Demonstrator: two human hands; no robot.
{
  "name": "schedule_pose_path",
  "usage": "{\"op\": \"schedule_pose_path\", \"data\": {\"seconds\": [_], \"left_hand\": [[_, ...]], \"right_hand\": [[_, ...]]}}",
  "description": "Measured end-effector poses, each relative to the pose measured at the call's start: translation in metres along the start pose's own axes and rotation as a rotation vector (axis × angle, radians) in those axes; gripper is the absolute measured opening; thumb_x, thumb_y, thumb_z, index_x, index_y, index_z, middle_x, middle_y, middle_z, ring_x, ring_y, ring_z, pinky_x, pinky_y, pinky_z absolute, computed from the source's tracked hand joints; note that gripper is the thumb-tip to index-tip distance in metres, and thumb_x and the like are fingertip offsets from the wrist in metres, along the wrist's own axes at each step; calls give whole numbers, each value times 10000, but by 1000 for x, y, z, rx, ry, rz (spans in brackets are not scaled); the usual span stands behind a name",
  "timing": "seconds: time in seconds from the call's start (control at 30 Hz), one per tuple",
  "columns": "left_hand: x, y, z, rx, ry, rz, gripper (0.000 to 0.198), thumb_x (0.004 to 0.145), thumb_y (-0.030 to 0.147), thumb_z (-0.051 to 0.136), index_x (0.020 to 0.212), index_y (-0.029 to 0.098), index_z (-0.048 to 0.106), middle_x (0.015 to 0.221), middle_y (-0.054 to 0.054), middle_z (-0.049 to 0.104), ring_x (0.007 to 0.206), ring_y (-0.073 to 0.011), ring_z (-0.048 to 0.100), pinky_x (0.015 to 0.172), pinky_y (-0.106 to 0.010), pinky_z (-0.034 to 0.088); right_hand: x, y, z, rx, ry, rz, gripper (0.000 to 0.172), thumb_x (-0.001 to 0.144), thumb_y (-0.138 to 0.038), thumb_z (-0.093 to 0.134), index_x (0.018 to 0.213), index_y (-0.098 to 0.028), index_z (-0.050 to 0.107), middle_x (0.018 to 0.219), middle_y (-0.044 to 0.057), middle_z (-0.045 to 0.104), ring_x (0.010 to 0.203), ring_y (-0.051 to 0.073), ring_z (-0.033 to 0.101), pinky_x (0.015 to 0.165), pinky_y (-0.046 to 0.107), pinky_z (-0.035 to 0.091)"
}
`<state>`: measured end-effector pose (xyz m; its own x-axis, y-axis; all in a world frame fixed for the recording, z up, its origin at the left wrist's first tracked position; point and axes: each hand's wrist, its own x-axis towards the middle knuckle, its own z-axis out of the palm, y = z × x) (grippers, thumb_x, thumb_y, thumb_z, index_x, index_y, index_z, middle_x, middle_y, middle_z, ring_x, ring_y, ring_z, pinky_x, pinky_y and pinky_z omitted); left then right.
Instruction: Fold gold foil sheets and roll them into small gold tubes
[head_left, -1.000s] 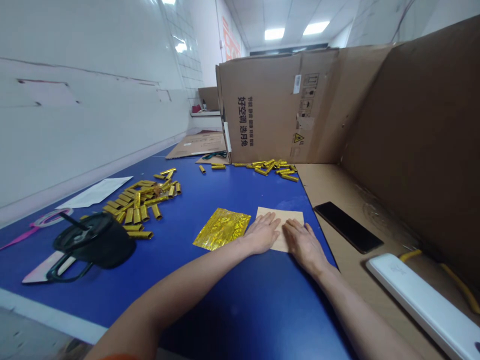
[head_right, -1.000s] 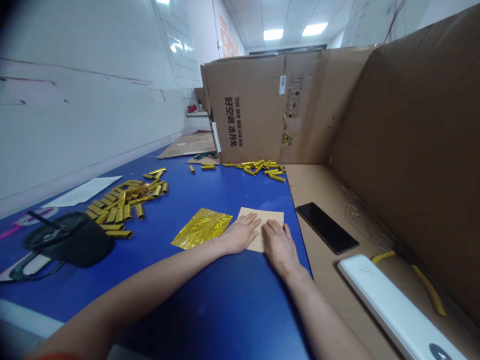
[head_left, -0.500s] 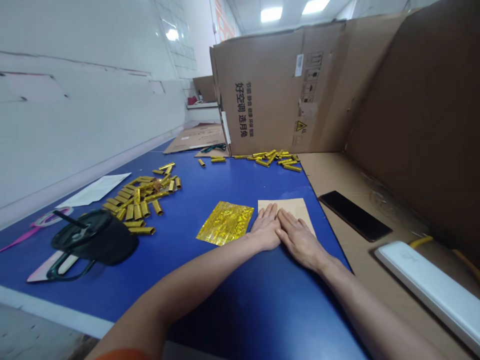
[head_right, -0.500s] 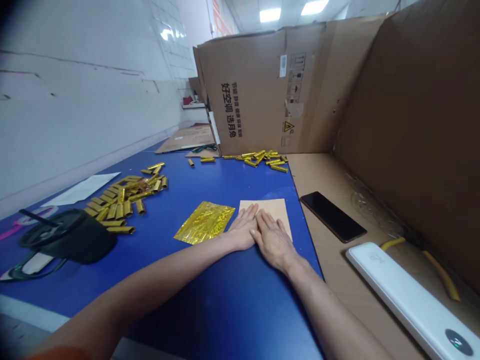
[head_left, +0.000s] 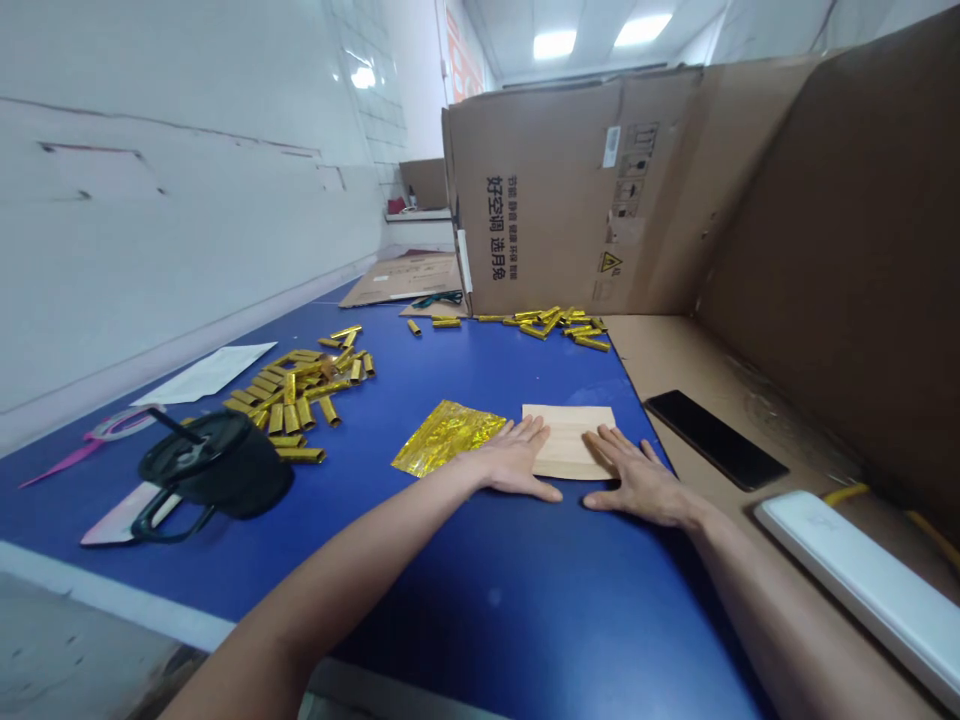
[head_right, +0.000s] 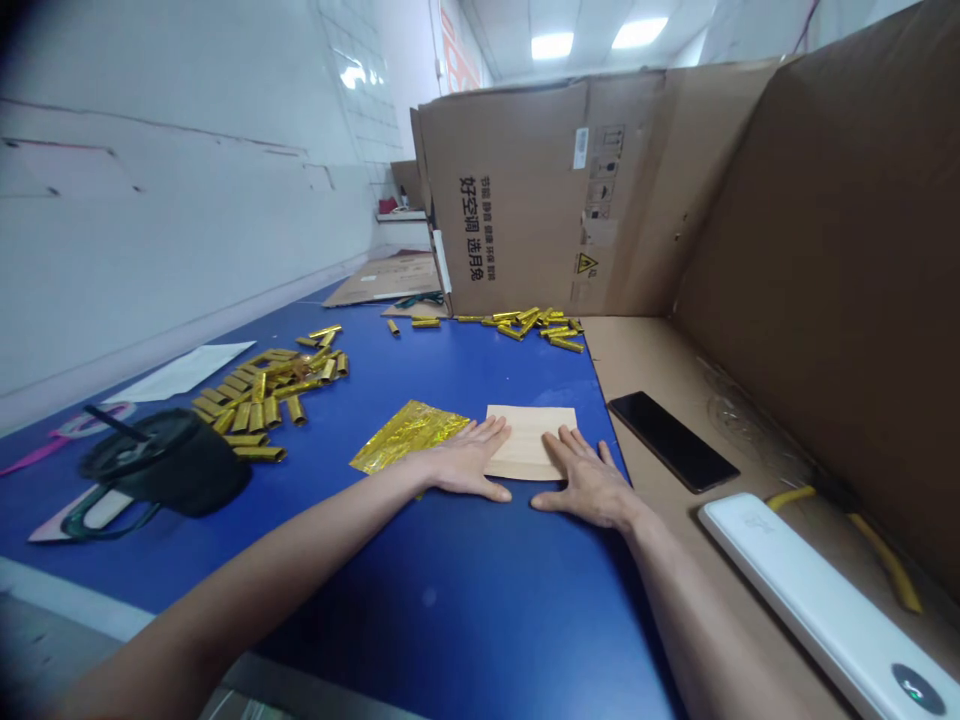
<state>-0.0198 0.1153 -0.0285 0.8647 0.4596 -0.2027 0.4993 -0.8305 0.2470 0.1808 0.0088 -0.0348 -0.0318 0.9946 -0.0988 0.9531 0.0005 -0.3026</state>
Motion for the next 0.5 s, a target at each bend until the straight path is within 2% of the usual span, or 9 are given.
{"op": "schedule_pose_path", "data": {"seconds": [0.07,0.13,0.23,0.33,0.4,0.5], "left_hand": [[-4,-1,-7,-26,-32,-2,1019,607,670,495,1364,124,86,1424,-128,10,1301,-267,3,1040,-428,79],[-4,-1,-12,-88,-16,-21,913,632,547,560,1351,140,172,1423,-119,76,1301,-258,65,1039,-414,113],[-1,-1,-13,-262,127,-45,633,658,325,595,1243,161,415,1378,-97,269,1263,-230,244,1029,-354,183],[5,-3,-8,-377,273,-73,368,697,242,564,1052,144,585,1280,-89,438,1172,-208,402,991,-300,263],[10,-6,-4,-427,336,-110,251,723,224,540,938,131,630,1171,-80,544,1055,-192,510,921,-281,348],[16,-9,1,-510,434,-165,205,757,220,502,885,121,628,932,-46,653,831,-159,599,751,-256,442]], "right_hand": [[-2,3,-4,59,-22,-33,813,657,-419,561,1354,-187,212,1425,106,170,1299,244,119,1023,490,76],[-1,6,-4,140,16,-47,690,687,-303,520,1327,-192,287,1400,89,256,1279,227,211,1026,476,92],[4,9,0,355,152,-40,442,731,-284,463,1156,-179,521,1262,88,481,1175,232,402,1003,432,206],[9,10,3,637,286,13,298,718,-360,500,887,-163,646,947,84,660,916,235,573,840,362,391],[12,9,3,734,337,49,276,699,-391,516,757,-151,639,706,44,652,692,195,587,671,307,433],[14,7,1,782,395,79,290,687,-426,515,646,-147,582,535,-16,535,510,125,487,511,244,372]]}}
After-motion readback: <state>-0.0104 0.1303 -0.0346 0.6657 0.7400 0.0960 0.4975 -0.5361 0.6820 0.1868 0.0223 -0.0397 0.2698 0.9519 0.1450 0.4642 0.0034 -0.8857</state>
